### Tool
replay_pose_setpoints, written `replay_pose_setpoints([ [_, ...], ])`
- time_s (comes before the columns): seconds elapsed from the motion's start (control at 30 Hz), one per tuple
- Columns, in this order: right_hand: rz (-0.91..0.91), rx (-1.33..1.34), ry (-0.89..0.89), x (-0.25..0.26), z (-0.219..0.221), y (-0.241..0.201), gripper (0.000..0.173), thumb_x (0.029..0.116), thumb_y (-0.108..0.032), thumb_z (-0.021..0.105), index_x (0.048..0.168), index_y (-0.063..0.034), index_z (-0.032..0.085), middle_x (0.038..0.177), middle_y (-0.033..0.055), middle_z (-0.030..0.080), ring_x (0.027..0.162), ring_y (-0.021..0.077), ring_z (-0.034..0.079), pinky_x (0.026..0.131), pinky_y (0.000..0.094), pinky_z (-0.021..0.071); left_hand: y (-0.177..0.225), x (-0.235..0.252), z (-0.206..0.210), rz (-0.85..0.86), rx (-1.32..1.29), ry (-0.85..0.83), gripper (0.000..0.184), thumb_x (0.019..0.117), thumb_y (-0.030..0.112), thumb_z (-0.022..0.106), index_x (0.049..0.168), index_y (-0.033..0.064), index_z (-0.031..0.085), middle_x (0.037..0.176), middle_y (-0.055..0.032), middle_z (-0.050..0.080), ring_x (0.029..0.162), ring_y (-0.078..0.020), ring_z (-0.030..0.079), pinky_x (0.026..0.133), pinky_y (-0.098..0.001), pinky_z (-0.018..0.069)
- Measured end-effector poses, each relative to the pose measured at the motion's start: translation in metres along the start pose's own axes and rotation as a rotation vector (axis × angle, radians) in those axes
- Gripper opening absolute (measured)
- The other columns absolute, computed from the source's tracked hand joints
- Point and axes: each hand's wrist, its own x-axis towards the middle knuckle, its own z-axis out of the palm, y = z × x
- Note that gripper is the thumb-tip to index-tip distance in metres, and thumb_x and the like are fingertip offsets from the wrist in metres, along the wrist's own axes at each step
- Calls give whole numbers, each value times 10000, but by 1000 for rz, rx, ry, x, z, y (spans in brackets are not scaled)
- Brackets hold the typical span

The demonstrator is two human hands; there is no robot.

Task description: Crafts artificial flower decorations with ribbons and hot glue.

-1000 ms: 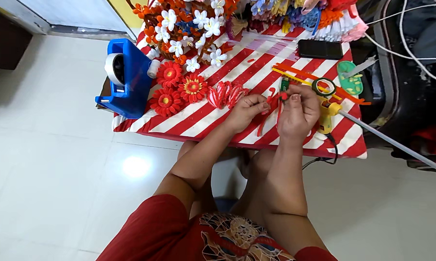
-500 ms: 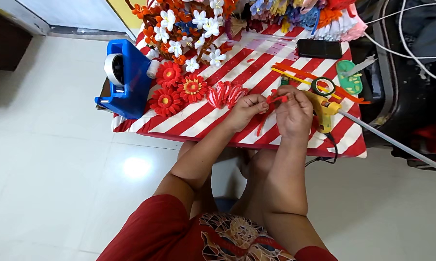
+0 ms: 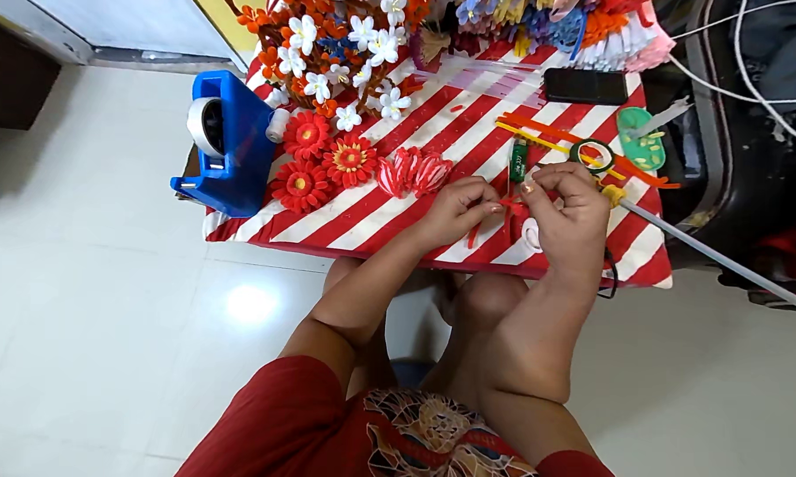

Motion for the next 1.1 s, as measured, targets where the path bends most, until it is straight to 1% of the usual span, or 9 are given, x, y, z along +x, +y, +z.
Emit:
replay_pose_setpoints([
  [0.2,56,-33,71,1,9,1,175,926,-102,609,779,-8,622,1058,95,612,1047,119,569,896,254,476,-4,-2,10,174,235,60,176,950,66,629,826,-45,689,803,-134,660,828,-215,625,806,-327,518],
  [0.33,50,312,63,3,13,9,209,1060,-215,515,993,-88,668,1055,-46,637,976,20,610,854,220,526,-1,-2,5,-72,-115,105,133,963,4,589,869,-55,663,860,-78,631,822,-76,597,771,-220,516],
  [0.43,134,567,84,5,20,13,307,1095,-267,386,1057,-157,670,1008,-78,674,952,67,652,890,298,555,0,-4,3,-296,-501,165,187,992,27,519,888,102,654,819,82,631,761,7,588,737,-203,514],
  [0.53,205,582,66,4,34,16,194,1058,-194,472,1030,-156,660,955,-77,666,898,62,653,866,309,564,6,-3,1,-408,-763,165,250,1010,93,490,869,184,675,784,104,645,755,-15,611,771,-232,530],
  [0.6,216,548,31,2,42,15,128,1031,-144,533,1012,-151,660,892,-87,649,816,27,639,777,249,566,11,-3,0,-454,-807,154,271,1026,113,453,854,187,649,767,94,619,745,-26,597,760,-233,524],
  [0.67,193,559,15,1,49,13,121,1017,-105,550,988,-139,662,854,-76,650,747,23,632,696,218,566,13,-2,-1,-483,-815,168,279,1039,127,432,864,184,641,776,86,614,746,-34,593,746,-232,520],
  [0.77,147,578,31,0,57,11,140,998,-75,548,982,-133,675,858,-67,644,743,27,623,704,215,559,13,1,-1,-499,-737,262,229,1035,116,471,880,162,633,793,72,621,733,-30,598,717,-215,526],
  [0.93,146,497,26,0,62,11,100,981,-79,583,973,-134,665,876,-72,621,780,13,594,726,199,524,-7,0,4,-238,-424,404,107,983,5,572,920,73,624,860,49,626,813,-18,597,779,-222,520],
  [1.1,164,500,9,-1,66,13,101,992,-79,572,976,-117,664,875,-63,624,789,21,603,753,223,540,-8,-1,8,-181,-349,479,95,977,-10,581,927,68,602,836,44,612,778,-20,591,751,-219,527],
])
